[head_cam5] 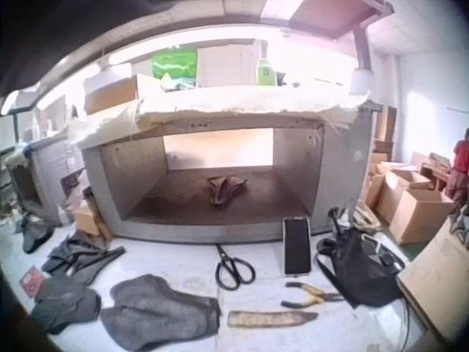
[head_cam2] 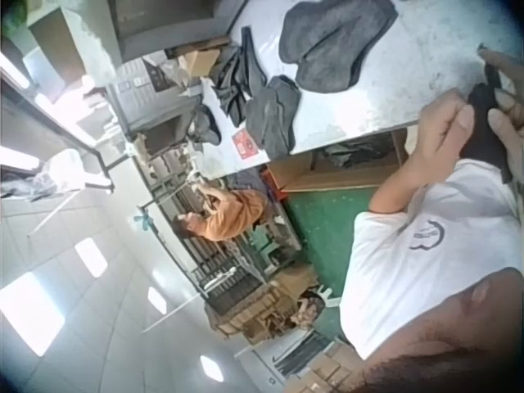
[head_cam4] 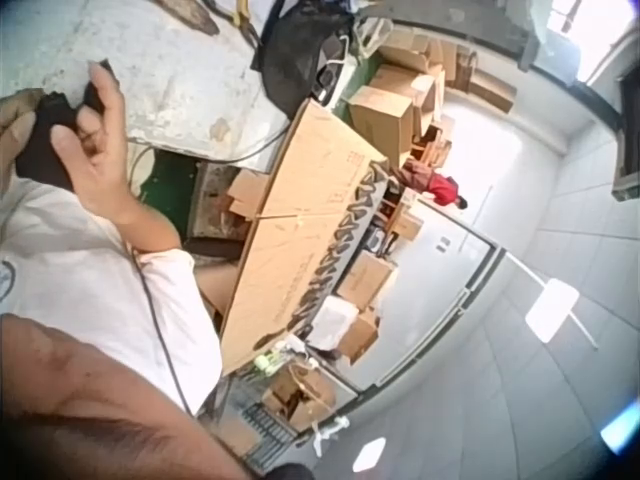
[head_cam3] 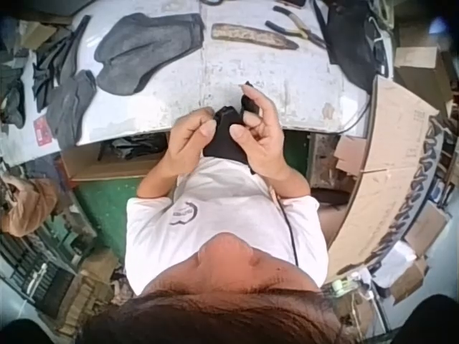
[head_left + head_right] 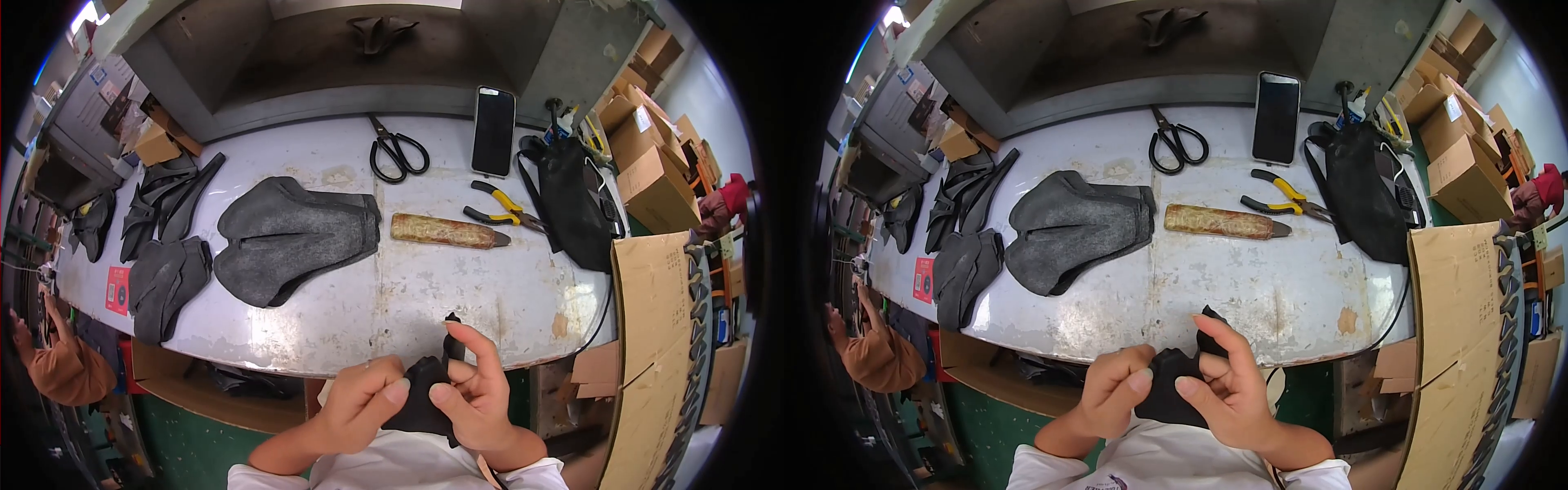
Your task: Inspecting and arranging bicycle saddle components on a workbench in a manufacturing facility.
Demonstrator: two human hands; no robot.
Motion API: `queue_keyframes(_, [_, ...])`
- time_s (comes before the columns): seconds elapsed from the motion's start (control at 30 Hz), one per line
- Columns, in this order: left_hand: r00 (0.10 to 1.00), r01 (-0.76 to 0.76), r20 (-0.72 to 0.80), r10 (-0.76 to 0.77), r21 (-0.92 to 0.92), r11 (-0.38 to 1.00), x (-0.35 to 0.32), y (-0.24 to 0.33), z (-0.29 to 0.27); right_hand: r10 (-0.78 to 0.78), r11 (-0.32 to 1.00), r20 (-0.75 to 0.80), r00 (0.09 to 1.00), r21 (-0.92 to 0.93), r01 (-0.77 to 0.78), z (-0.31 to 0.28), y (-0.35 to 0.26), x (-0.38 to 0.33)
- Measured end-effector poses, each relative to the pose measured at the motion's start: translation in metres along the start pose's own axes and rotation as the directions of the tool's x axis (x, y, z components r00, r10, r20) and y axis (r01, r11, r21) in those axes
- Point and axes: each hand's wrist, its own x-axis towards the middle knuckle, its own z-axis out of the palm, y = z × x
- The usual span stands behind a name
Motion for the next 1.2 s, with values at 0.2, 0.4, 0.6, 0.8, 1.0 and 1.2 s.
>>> queue_keyframes(0.2, [0.951,-0.236,-0.160,0.266,0.181,0.955,0.003,-0.016,0.013,0.146,0.935,0.055,0.988,0.318,-0.156,0.005,-0.009,0.007])
queue_keyframes(0.4, [0.997,-0.057,-0.049,0.059,0.044,0.997,-0.001,-0.004,-0.002,0.018,0.982,0.050,0.999,0.185,-0.027,0.002,-0.001,0.012])
queue_keyframes(0.6, [0.995,0.019,-0.102,-0.025,-0.062,0.998,0.005,-0.013,0.005,0.039,0.964,-0.054,0.998,0.265,-0.023,0.012,-0.008,0.013])
queue_keyframes(0.8, [0.993,-0.094,-0.075,0.094,0.006,0.996,0.007,-0.012,0.011,-0.042,0.974,-0.183,0.982,0.213,0.081,0.015,-0.002,0.016])
queue_keyframes(1.0, [0.958,0.196,-0.086,-0.274,-0.502,0.842,0.005,-0.027,0.027,-0.043,0.963,-0.291,0.956,0.242,0.117,0.023,-0.005,0.020])
queue_keyframes(1.2, [0.986,-0.020,-0.166,-0.024,-0.263,0.965,0.012,-0.019,0.006,-0.063,0.970,-0.184,0.981,0.219,0.103,0.014,-0.004,0.015])
